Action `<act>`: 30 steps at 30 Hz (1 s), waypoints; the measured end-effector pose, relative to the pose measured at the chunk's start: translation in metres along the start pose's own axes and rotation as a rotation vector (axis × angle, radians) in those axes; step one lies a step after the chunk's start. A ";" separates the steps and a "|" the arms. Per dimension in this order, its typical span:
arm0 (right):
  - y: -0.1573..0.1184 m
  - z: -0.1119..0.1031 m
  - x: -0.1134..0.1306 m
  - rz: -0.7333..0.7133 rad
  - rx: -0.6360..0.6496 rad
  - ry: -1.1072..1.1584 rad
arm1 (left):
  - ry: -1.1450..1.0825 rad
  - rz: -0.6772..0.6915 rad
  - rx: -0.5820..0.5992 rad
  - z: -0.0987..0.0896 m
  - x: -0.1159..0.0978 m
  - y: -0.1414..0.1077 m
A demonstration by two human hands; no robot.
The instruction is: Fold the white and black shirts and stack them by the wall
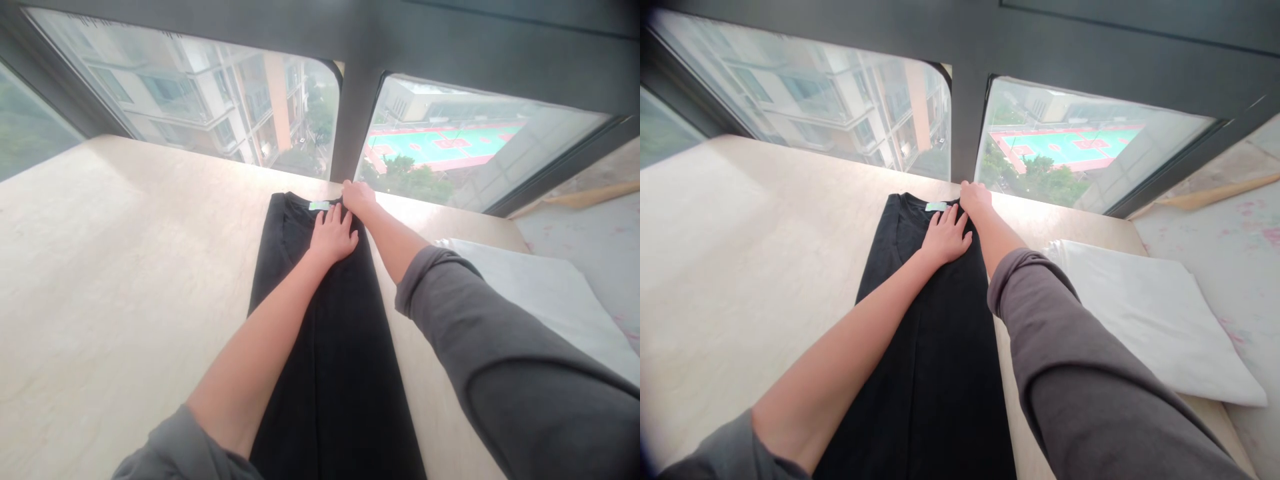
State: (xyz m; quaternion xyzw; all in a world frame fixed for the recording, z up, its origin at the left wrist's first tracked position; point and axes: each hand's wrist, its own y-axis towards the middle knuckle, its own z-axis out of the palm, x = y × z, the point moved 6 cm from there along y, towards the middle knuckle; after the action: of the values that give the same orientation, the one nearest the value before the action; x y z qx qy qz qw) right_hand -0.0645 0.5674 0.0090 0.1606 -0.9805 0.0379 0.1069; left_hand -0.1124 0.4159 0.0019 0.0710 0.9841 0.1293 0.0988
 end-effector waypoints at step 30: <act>-0.551 -0.002 -0.007 -0.506 -0.151 0.146 | 0.258 0.157 0.042 -0.151 -0.090 -0.460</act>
State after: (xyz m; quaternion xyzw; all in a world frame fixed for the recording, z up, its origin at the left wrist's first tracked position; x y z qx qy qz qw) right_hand 0.1207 0.0489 0.0317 0.3887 -0.8990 -0.0515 0.1950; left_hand -0.1100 -0.0755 0.0373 0.1327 0.9825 0.1241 -0.0404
